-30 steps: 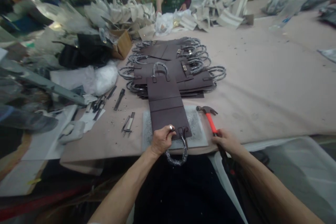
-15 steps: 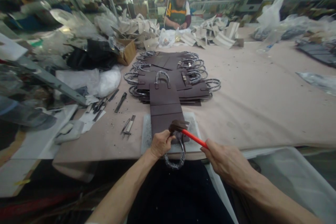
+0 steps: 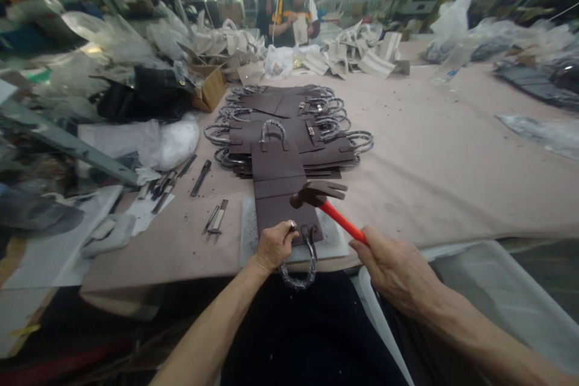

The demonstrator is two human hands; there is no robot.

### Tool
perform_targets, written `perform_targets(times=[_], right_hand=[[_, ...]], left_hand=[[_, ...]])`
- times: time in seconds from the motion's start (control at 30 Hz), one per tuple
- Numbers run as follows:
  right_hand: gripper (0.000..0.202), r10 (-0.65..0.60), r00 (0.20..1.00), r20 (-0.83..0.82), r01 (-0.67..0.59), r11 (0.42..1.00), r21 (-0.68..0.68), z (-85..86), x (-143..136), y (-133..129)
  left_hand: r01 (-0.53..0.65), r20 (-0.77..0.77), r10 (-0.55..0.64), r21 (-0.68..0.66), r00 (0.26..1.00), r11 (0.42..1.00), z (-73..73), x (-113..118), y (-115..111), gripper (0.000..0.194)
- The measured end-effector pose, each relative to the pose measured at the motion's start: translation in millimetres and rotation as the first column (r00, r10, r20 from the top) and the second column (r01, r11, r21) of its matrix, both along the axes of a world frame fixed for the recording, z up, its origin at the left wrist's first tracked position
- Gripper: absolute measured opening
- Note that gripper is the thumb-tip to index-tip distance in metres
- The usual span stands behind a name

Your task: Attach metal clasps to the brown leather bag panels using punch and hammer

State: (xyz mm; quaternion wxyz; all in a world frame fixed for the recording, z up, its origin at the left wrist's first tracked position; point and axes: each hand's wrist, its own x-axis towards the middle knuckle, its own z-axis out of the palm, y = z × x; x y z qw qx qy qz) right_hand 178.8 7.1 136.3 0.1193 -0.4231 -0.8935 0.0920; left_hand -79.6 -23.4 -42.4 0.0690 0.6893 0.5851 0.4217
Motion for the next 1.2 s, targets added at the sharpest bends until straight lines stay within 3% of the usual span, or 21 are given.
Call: perform_targets(times=[0.07, 0.13, 0.23, 0.3, 0.37, 0.47, 0.53, 0.57, 0.67, 0.77, 0.83, 0.9, 0.97, 1.0, 1.07, 1.13, 1.2], right_hand=[[0.032, -0.106, 0.993, -0.043, 0.101, 0.989, -0.108, -7.2, 3.8, 10.6], [0.032, -0.198, 0.978, -0.064, 0.175, 0.95, -0.259, -25.7, 10.3, 24.9], [0.036, -0.379, 0.924, -0.043, 0.317, 0.826, -0.466, -65.4, 25.2, 49.6], [0.038, -0.466, 0.885, 0.007, 0.404, 0.76, -0.51, -89.4, 35.1, 64.0], [0.035, -0.507, 0.861, 0.038, 0.463, 0.751, -0.472, -105.6, 40.0, 73.0], [0.027, -0.42, 0.906, -0.058, 0.399, 0.892, -0.214, -116.1, 28.5, 72.1], [0.034, -0.226, 0.957, -0.18, 0.225, 0.974, -0.028, -118.0, 6.2, 63.1], [0.037, -0.119, 0.965, -0.232, 0.126, 0.992, 0.018, -118.7, -7.9, 57.1], [0.039, 0.092, 0.952, -0.291, -0.101, 0.995, -0.018, -122.8, -50.4, 39.6], [0.037, 0.129, 0.957, -0.261, -0.151, 0.986, -0.065, -131.5, -74.3, 29.1], [0.038, 0.106, 0.958, -0.265, -0.13, 0.989, -0.074, -137.8, -77.5, 27.2], [0.041, 0.103, 0.953, -0.283, -0.131, 0.988, -0.083, -142.5, -75.3, 28.1], [0.042, 0.109, 0.947, -0.301, -0.141, 0.986, -0.089, -145.0, -72.4, 29.8], [0.041, 0.108, 0.945, -0.309, -0.142, 0.986, -0.09, -145.4, -71.7, 30.5], [0.041, 0.104, 0.94, -0.325, -0.141, 0.986, -0.092, -145.3, -71.5, 31.2], [0.04, 0.101, 0.938, -0.332, -0.14, 0.986, -0.095, -144.5, -72.5, 31.1], [0.039, 0.102, 0.938, -0.331, -0.142, 0.985, -0.098, -143.6, -73.4, 30.8]], left_hand=[[0.008, 0.01, -0.008, -0.002, 1.0, 1.0, 1.8, 0.2, -0.2, 0.011], [0.008, 0.02, -0.008, 0.006, 1.0, 1.0, 2.8, 0.4, -0.2, 0.011], [0.006, 0.024, -0.006, 0.012, 1.0, 1.0, 3.0, 0.3, 0.0, 0.011], [0.005, 0.028, -0.005, -0.007, 1.0, 1.0, 3.5, -0.1, 0.0, 0.012], [0.009, 0.043, -0.008, -0.027, 0.999, 1.0, 5.0, -0.6, -0.2, 0.011], [0.015, 0.072, -0.011, -0.056, 0.997, 0.998, 8.4, -1.5, -1.2, 0.01], [0.015, 0.087, -0.008, -0.075, 0.996, 0.997, 10.2, -1.9, -2.2, 0.01], [0.014, 0.094, -0.007, -0.081, 0.996, 0.997, 10.8, -1.9, -2.9, 0.01], [0.013, 0.114, -0.002, -0.096, 0.994, 0.995, 12.0, -0.2, -4.7, 0.012], [0.004, 0.181, 0.025, -0.16, 0.983, 0.987, 14.0, 2.8, -2.9, 0.013], [-0.07, 0.348, 0.147, -0.222, 0.926, 0.972, 17.2, 1.0, 1.8, 0.017], [-0.205, 0.575, 0.33, -0.272, 0.749, 0.94, 22.8, -8.3, 7.5, 0.027], [-0.309, 0.7, 0.443, -0.32, 0.561, 0.896, 31.2, -26.4, 10.5, 0.031], [-0.334, 0.695, 0.479, -0.346, 0.537, 0.877, 36.1, -37.9, 10.1, 0.031], [-0.377, 0.542, 0.557, -0.413, 0.629, 0.829, 46.3, -62.6, 5.3, 0.03], [-0.452, 0.245, 0.602, -0.467, 0.76, 0.76, 55.1, -84.9, -1.9, 0.027], [-0.544, -0.093, 0.584, -0.504, 0.806, 0.671, 60.5, -101.4, -7.6, 0.024]])
